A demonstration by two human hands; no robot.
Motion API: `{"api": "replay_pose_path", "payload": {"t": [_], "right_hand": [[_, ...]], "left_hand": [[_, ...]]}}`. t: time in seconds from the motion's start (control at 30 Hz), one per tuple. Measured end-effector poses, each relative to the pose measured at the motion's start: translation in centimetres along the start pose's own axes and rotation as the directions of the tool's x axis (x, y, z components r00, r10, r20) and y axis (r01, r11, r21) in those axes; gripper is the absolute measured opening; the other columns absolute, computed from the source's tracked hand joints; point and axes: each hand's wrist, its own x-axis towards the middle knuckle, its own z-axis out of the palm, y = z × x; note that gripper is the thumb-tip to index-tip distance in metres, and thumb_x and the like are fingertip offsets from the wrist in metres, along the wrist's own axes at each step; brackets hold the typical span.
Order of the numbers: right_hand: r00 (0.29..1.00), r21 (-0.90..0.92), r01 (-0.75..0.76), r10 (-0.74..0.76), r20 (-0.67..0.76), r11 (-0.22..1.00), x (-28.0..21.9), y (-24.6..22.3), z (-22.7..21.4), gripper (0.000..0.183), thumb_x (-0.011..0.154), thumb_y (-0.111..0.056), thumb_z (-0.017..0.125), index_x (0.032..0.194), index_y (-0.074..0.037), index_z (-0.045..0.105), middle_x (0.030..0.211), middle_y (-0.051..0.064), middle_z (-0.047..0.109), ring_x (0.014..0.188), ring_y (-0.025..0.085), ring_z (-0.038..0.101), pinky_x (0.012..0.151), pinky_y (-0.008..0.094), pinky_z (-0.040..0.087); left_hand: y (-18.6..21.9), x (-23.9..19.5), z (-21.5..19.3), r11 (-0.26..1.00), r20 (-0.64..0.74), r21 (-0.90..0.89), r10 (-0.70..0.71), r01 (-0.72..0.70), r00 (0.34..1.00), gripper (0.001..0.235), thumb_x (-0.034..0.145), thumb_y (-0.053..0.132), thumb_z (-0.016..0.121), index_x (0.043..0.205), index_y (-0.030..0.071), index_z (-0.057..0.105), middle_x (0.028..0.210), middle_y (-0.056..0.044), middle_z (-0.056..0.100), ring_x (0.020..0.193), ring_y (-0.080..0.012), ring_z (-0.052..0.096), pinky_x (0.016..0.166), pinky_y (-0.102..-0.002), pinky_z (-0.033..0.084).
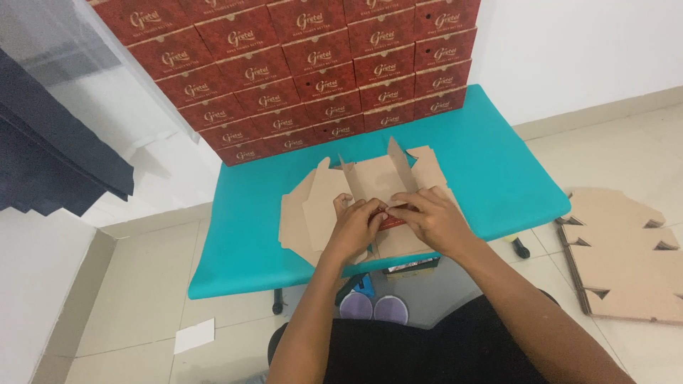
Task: The person assembles small cardboard boxes by folding flaps and securing them with red tape. They place a decorative lid on each box and stack the finished boxes on a nearby pile.
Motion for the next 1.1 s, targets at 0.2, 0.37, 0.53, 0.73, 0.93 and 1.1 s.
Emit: {"api": "replay_pose_path", "payload": {"t": [0.2, 0.37, 0.53, 0.73, 0.93, 1.1], "right_hand": [[0.99, -0.031, -0.137, 0.139, 0.04, 0.99, -0.7, 0.7, -1.0, 0.012, 0.094, -0.012, 0.069, 0.093, -0.023, 0.075, 0.096, -0.007, 0.077, 0.104, 0.017, 0.065, 0.093, 0.037, 0.038], [0.991, -0.091, -0.112, 0.118, 0.065, 0.99, -1.3, 0.1, -1.1, 0.013, 0.096, -0.015, 0.066, 0.085, -0.021, 0.072, 0.088, -0.006, 0.075, 0.103, 0.017, 0.064, 0.094, 0.039, 0.037], [0.986, -0.227, -0.076, 0.107, 0.128, 0.971, -0.8, -2.8, 0.6, 0.009, 0.097, -0.019, 0.062, 0.094, -0.017, 0.07, 0.086, 0.003, 0.072, 0.09, 0.02, 0.065, 0.079, 0.038, 0.043], [0.87, 0.115, -0.467, 0.432, 0.239, 0.877, 4.0, -3.5, 2.3, 0.018, 0.094, -0.011, 0.067, 0.11, -0.006, 0.071, 0.096, 0.017, 0.075, 0.086, 0.028, 0.074, 0.065, 0.034, 0.057], [0.797, 0.668, -0.587, 0.182, 0.576, 0.457, 8.7, -4.3, -7.0, 0.073, 0.097, -0.009, 0.058, 0.159, 0.003, 0.022, 0.158, 0.035, 0.033, 0.145, 0.055, 0.032, 0.113, 0.07, 0.033], [0.699, 0.316, -0.555, 0.226, 0.678, 0.77, 7.9, -1.3, -12.1, 0.061, 0.096, -0.028, 0.065, 0.146, 0.003, 0.049, 0.142, 0.035, 0.055, 0.131, 0.056, 0.052, 0.109, 0.069, 0.043]], "left_hand": [[0.0, -0.2, -0.5, 0.999, 0.012, 0.001, 0.045, -0.045, 0.999, 0.013, 0.099, 0.016, 0.062, 0.109, 0.015, 0.071, 0.087, -0.014, 0.074, 0.095, -0.0244, 0.07, 0.113, -0.051, 0.017], [1.1, 0.3, -1.9, 0.988, 0.022, 0.073, 0.134, -0.135, 0.991, 0.01, 0.099, 0.013, 0.063, 0.099, 0.014, 0.073, 0.088, -0.01, 0.076, 0.101, -0.0222, 0.068, 0.113, -0.05, 0.017], [2.4, 0.1, -3.6, 0.897, -0.147, 0.396, 0.271, -0.194, 0.951, 0.011, 0.097, 0.018, 0.067, 0.102, 0.019, 0.076, 0.112, -0.003, 0.077, 0.123, -0.0203, 0.061, 0.117, -0.058, 0.015], [1.5, -1.5, -0.9, 0.977, -0.452, 0.214, 0.085, 0.015, 0.888, 0.031, 0.098, 0.01, 0.062, 0.127, 0.02, 0.065, 0.129, -0.002, 0.063, 0.133, -0.0227, 0.047, 0.11, -0.05, 0.025], [4.1, -3.2, -2.3, 0.953, -0.501, -0.298, -0.105, -0.057, 0.859, 0.035, 0.101, 0.007, 0.04, 0.133, 0.007, 0.055, 0.133, -0.013, 0.056, 0.133, -0.0325, 0.05, 0.111, -0.047, 0.035], [1.3, -2.6, 0.7, 0.986, -0.206, 0.1, 0.155, -0.136, 0.966, 0.028, 0.1, 0.01, 0.059, 0.122, 0.02, 0.072, 0.111, -0.003, 0.068, 0.125, -0.0224, 0.054, 0.098, -0.037, 0.044]]}}
